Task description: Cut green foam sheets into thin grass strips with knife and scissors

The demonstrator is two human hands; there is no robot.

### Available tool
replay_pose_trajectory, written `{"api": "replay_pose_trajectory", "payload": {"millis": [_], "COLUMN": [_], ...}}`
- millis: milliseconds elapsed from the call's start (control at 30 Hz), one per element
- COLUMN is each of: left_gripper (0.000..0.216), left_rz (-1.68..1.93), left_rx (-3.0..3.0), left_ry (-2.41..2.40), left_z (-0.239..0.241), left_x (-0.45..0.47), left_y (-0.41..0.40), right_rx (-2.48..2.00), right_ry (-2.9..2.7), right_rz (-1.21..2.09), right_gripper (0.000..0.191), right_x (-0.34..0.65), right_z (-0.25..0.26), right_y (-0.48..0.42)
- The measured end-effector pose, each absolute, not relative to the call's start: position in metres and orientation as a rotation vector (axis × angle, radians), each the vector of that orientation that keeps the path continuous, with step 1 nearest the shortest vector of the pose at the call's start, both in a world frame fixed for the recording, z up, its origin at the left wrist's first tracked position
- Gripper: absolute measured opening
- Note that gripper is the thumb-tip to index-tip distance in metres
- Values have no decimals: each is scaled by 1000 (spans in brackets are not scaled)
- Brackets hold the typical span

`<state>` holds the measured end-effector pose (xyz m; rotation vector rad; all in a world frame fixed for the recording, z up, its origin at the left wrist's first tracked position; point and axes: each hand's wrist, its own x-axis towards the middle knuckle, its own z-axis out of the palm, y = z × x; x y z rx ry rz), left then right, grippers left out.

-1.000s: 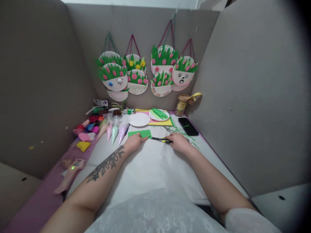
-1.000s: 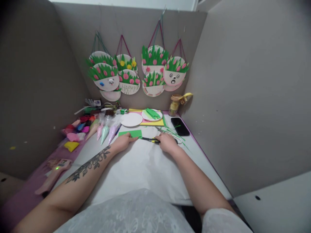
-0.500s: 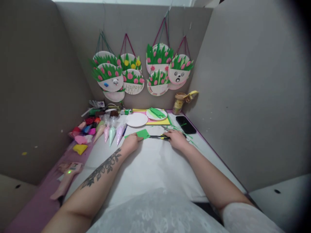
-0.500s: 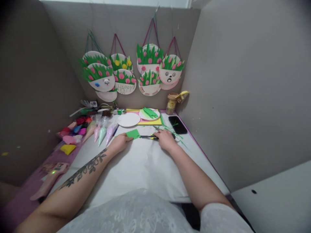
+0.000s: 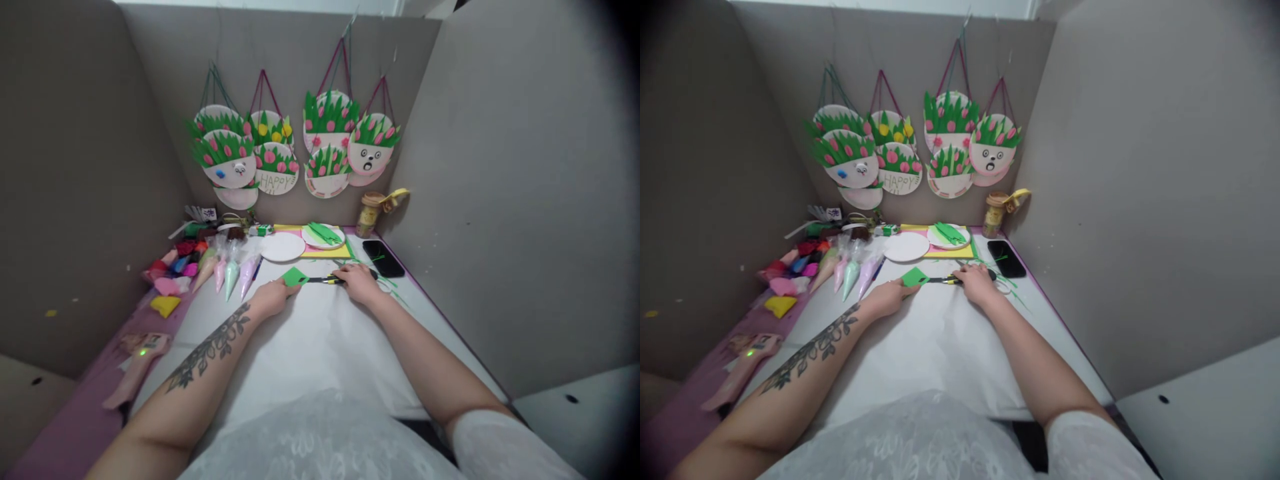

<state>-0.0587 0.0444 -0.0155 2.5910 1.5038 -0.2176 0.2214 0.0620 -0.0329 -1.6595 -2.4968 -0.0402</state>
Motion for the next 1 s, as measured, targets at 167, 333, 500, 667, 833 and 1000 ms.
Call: {"api": "replay_pose_trajectory", "payload": {"millis": [167, 333, 500, 667, 833, 1000], "left_gripper": [54, 54, 50, 46, 41, 43], "left_rz": [-203, -126, -84, -48, -51, -255], "left_rx": [2567, 2549, 2550, 2589, 2618, 2582], "left_ry": [1526, 1520, 1507, 1506, 1452, 1371], "left_z": [-14, -13, -13, -17, -16, -4], "left_x": [-56, -56, -55, -56, -67, -85], "left_y": [42, 39, 37, 38, 38, 36], "right_rx": [-1675, -1716, -1671, -1610, -1600, -1625], "right_ry": [-2519, -2510, -2549, -2586, -2564, -2551], "right_rz": [-4, 22, 33, 53, 61, 78], "right_gripper": [47, 50, 47, 47, 45, 46], "right_x": [224, 231, 221, 213, 214, 215], "right_z": [-31, -29, -27, -28, -29, -29], "right_y": [62, 57, 52, 47, 46, 47]}}
